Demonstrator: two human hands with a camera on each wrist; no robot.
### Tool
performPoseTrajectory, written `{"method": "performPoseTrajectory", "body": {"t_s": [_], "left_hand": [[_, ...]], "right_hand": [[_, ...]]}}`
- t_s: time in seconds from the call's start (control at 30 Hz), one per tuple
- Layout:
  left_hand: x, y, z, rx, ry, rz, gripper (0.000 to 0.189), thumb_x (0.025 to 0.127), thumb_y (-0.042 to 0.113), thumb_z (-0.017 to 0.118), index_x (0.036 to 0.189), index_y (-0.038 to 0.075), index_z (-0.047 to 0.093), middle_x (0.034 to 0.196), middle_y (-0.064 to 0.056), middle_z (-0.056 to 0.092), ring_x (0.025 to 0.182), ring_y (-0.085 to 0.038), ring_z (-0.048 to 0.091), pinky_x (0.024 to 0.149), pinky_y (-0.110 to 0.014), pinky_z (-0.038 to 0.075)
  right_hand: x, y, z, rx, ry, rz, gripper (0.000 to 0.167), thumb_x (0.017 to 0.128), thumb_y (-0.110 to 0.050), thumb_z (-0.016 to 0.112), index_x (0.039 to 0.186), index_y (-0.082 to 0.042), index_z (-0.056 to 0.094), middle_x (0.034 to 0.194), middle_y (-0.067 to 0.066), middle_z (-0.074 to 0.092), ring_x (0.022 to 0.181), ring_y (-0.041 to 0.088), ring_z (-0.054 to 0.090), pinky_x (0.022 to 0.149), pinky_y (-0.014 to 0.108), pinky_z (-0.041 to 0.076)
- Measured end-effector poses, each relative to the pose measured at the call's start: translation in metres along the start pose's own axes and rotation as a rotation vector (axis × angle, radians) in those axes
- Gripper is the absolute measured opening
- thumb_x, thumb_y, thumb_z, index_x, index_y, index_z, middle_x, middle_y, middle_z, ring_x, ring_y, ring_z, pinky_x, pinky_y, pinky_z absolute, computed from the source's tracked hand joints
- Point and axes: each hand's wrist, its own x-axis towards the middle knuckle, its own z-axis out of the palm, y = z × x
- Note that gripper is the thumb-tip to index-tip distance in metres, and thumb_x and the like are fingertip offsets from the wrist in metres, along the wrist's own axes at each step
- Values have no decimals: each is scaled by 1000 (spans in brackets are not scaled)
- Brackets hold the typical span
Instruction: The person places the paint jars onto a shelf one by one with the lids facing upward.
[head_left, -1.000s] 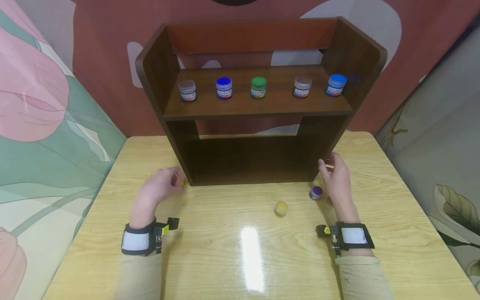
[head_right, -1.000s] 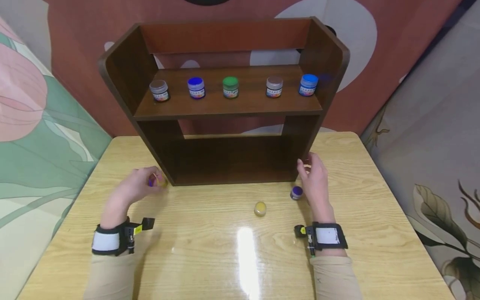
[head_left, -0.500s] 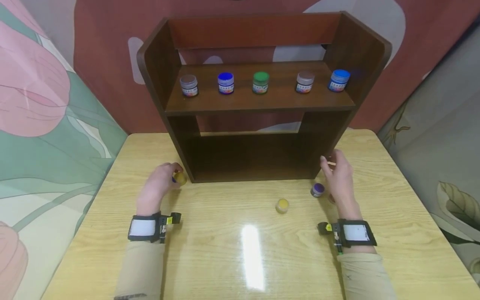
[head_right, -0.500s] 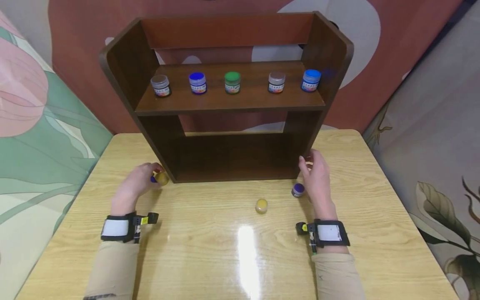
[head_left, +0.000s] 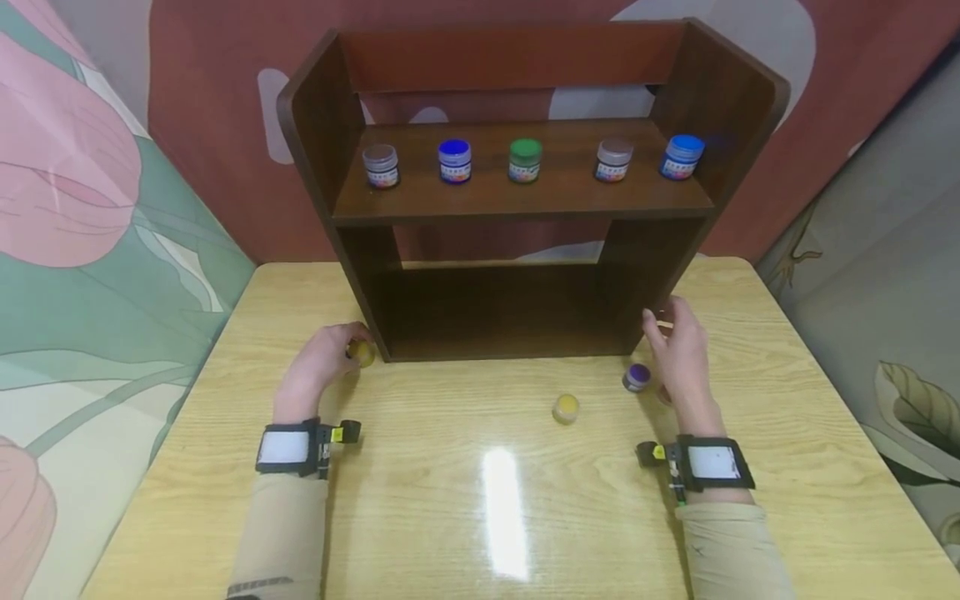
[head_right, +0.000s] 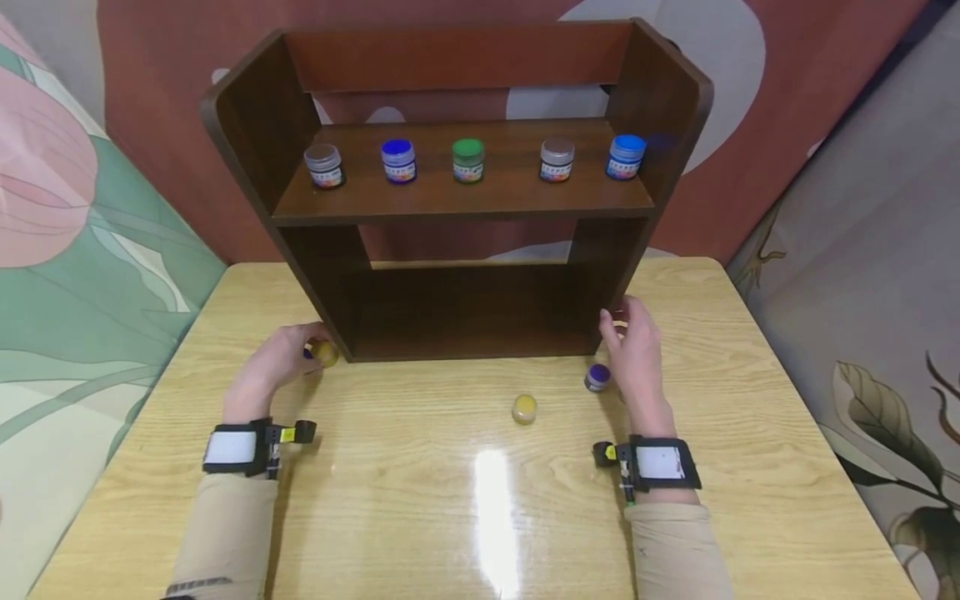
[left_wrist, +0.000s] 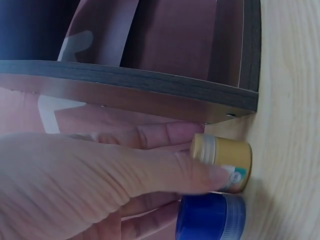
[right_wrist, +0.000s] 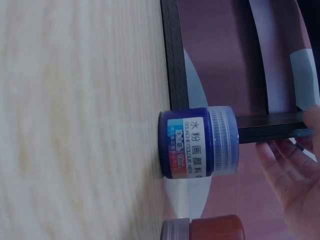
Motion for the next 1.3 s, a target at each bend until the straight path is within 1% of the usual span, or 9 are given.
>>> {"method": "performPoseTrajectory", "body": {"t_s": [0.13, 0.3, 0.43, 0.57, 0.7, 0.9, 1.07, 1.2, 1.3], "left_hand": [[0, 1, -2, 10, -1, 19, 35, 80, -4, 73, 115, 3, 68, 113, -20, 70, 103, -36, 65, 92, -51, 53], [-4, 7, -11, 19, -22, 0, 33, 81, 6, 75, 114, 4, 69, 104, -18, 70, 96, -31, 62, 85, -48, 53], [-11, 16, -20, 30, -91, -22, 32, 80, 16, 78, 110, 7, 70, 95, -12, 68, 89, -26, 58, 78, -40, 51], [-13, 33, -23, 28, -186, -38, 33, 80, 24, 81, 107, 9, 70, 94, -9, 67, 88, -23, 57, 74, -34, 48], [-8, 56, -13, 39, -229, -25, 34, 80, 28, 83, 105, 9, 70, 96, -9, 70, 86, -21, 59, 74, -33, 50], [2, 81, 12, 74, -238, 33, 38, 78, 33, 84, 105, 11, 70, 92, -3, 67, 83, -17, 57, 74, -31, 51], [6, 90, 25, 74, -247, 45, 36, 78, 33, 85, 104, 14, 69, 90, 0, 65, 82, -16, 56, 71, -29, 50], [7, 92, 29, 74, -255, 43, 37, 79, 35, 84, 106, 14, 68, 89, 0, 63, 81, -15, 56, 72, -29, 49], [7, 91, 31, 73, -256, 46, 39, 81, 40, 82, 107, 15, 68, 85, 0, 61, 78, -15, 55, 68, -28, 47]], "right_hand": [[1, 0, 0, 5, 5, 2, 40, 103, -27, 53, 128, 3, 53, 121, 27, 63, 112, 42, 62, 95, 55, 55], [0, 0, 0, -5, 7, 1, 40, 103, -27, 53, 129, 3, 53, 121, 27, 63, 112, 41, 63, 94, 55, 55], [0, 1, 0, -7, 4, -1, 40, 103, -28, 53, 129, 3, 53, 122, 27, 63, 112, 41, 62, 94, 55, 56], [1, 1, 0, -14, -8, 2, 41, 103, -28, 52, 130, 2, 52, 123, 27, 62, 113, 41, 62, 95, 55, 55], [0, 1, -1, -17, -14, 3, 41, 103, -29, 52, 131, 2, 52, 124, 26, 62, 114, 41, 61, 96, 56, 54], [0, 1, 0, -12, -11, -1, 40, 103, -28, 52, 130, 2, 52, 123, 26, 62, 113, 41, 62, 95, 56, 55], [0, 0, 0, -11, -9, 3, 39, 103, -28, 52, 129, 2, 53, 122, 26, 62, 112, 41, 62, 95, 56, 55], [0, -1, -1, -14, -12, 6, 39, 103, -28, 52, 129, 2, 53, 122, 26, 62, 113, 41, 62, 96, 56, 55], [-1, -1, -1, -12, -11, 7, 40, 103, -28, 52, 129, 2, 52, 123, 26, 62, 113, 41, 61, 96, 56, 55]]}}
